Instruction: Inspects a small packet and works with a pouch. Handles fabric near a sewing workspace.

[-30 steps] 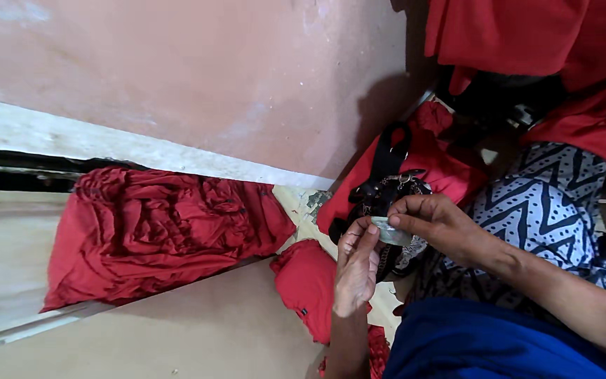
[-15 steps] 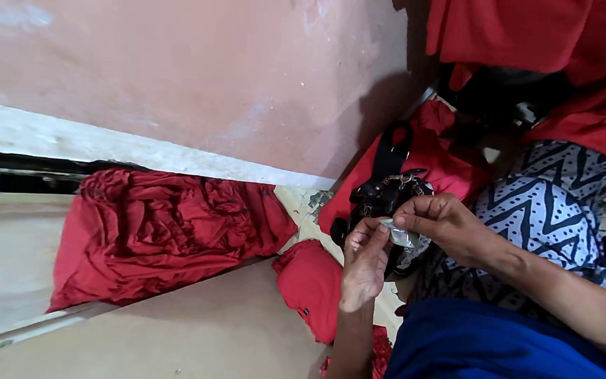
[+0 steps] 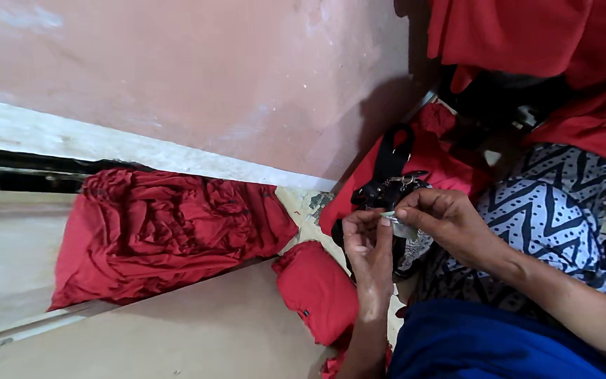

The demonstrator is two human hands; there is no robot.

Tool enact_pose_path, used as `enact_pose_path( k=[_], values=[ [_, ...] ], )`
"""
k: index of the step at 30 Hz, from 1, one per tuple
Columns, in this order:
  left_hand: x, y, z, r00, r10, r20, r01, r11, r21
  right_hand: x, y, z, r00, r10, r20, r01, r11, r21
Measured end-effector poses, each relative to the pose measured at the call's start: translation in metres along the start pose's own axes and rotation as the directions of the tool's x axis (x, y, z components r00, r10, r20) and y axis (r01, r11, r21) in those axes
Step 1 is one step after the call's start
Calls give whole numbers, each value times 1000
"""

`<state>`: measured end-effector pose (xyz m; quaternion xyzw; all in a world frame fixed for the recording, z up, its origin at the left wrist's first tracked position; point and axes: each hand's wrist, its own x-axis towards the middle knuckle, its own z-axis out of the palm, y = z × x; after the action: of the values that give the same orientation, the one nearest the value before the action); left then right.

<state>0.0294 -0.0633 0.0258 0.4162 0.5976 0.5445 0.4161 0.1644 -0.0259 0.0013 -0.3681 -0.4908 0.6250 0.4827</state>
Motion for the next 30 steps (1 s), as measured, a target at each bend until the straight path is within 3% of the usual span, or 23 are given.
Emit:
enact_pose_path(
  k=[4, 8, 17, 21, 26, 30],
  values=[
    [4, -4, -9, 986, 164, 30, -167, 975, 148, -2, 1, -2, 999, -44, -28, 44, 999, -14],
    [5, -5, -12, 971, 239, 14, -235, 937, 258, -3, -1, 0, 991, -120, -52, 110, 979, -169],
    [5, -3, -12, 972, 234, 3, -226, 935, 275, -3, -3, 2, 952, -304, -37, 252, 846, -470],
    [7, -3, -14, 976, 217, 4, -209, 934, 291, -3, -1, 3, 930, -368, 7, 317, 790, -525],
    [7, -3, -10, 983, 182, -5, -172, 936, 307, -3, -1, 4, 934, -356, 13, 315, 810, -494],
    [14, 0, -13, 991, 134, 19, -135, 953, 271, -4, -4, -1, 991, -132, 30, 135, 947, -291]
  ],
)
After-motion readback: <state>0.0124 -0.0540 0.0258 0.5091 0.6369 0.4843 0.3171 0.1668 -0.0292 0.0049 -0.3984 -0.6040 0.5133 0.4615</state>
